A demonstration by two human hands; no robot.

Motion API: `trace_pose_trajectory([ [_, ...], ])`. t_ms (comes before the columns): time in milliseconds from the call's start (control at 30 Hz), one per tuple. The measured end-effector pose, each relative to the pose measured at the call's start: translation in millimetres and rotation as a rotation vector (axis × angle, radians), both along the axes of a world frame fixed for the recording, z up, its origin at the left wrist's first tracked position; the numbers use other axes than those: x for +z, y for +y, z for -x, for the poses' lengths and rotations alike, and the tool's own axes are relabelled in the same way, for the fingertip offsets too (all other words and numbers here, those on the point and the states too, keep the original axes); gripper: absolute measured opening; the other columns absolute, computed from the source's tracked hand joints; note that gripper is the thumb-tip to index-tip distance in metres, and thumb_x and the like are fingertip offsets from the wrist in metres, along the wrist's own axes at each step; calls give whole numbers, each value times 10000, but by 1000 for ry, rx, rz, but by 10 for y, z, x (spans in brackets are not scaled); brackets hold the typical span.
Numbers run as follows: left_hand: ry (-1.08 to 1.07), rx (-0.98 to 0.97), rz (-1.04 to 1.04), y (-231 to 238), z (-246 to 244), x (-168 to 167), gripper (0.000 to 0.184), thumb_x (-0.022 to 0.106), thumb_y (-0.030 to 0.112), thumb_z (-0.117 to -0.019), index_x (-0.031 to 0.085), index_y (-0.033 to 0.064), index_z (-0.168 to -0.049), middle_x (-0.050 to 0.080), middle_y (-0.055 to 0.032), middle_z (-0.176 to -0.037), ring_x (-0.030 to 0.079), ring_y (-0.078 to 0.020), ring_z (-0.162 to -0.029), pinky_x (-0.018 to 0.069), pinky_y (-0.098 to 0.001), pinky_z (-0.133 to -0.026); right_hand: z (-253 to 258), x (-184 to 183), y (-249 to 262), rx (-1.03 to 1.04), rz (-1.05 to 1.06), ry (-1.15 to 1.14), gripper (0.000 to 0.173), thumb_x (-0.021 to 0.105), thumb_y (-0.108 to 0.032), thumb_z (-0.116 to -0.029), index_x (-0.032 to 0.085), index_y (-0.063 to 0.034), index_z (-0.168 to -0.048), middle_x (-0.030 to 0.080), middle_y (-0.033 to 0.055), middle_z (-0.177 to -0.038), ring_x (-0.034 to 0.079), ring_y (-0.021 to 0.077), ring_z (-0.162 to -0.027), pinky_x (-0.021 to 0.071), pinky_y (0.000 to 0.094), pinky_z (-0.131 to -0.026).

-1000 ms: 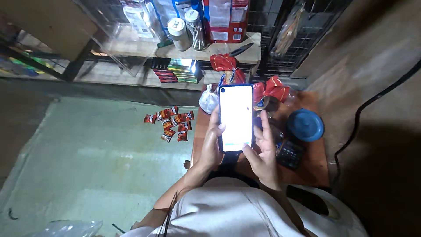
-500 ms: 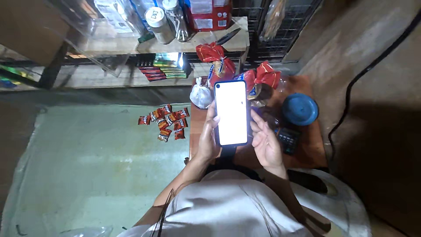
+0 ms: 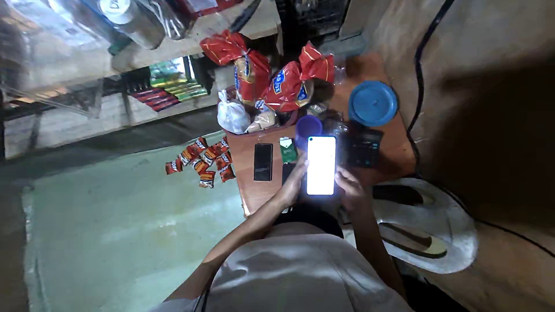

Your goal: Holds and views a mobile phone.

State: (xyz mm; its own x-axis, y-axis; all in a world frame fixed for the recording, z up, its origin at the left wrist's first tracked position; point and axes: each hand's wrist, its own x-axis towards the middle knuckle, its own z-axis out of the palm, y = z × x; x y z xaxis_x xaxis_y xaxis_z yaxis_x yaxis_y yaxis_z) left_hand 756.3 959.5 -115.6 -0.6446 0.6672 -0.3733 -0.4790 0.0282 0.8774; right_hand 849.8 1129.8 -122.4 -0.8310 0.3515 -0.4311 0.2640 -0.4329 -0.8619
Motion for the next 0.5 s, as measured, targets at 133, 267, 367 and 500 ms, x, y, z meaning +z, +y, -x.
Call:
trace_pose_trajectory([
  [133, -186, -240, 246, 42, -65, -325, 697, 307, 668, -1030, 419, 200, -1534, 596, -114, -1373, 609, -240, -1194, 519, -466, -985, -258, -407, 117, -119, 24, -259, 288, 481, -35, -1048, 595, -6, -1311, 687, 75, -1087, 667, 101, -916, 570, 283, -816],
  [267, 138, -440, 436, -420, 17, -622, 445, 479, 403, -1076, 614, 102, -1375, 651, -102, -1300, 644, -206, -1137, 516, -460, -1007, -373, -868, 239, -57, -65, -408, 318, 519, -30, -1032, 555, 9, -1345, 642, 133, -1182, 624, 143, -993, 545, 320, -853],
  [367, 217, -508, 830, -1194, -52, -825, 448, 414, 345, -1097, 681, -2, -1194, 694, -204, -1069, 673, -318, -992, 518, -535, -930, -392, -1233, 269, -7, -143, -484, 285, 532, -14, -1025, 584, 40, -1300, 653, 147, -1110, 620, 139, -917, 537, 302, -811],
  [500, 194, -897, 1292, -2235, -716, -982, 446, 473, 370, -1067, 679, 2, -1211, 656, -274, -1242, 603, -472, -1202, 455, -682, -973, -285, -1541, 272, 71, -183, -668, 337, 532, -62, -1040, 561, -6, -1371, 620, 196, -1247, 602, 232, -1035, 505, 389, -889],
])
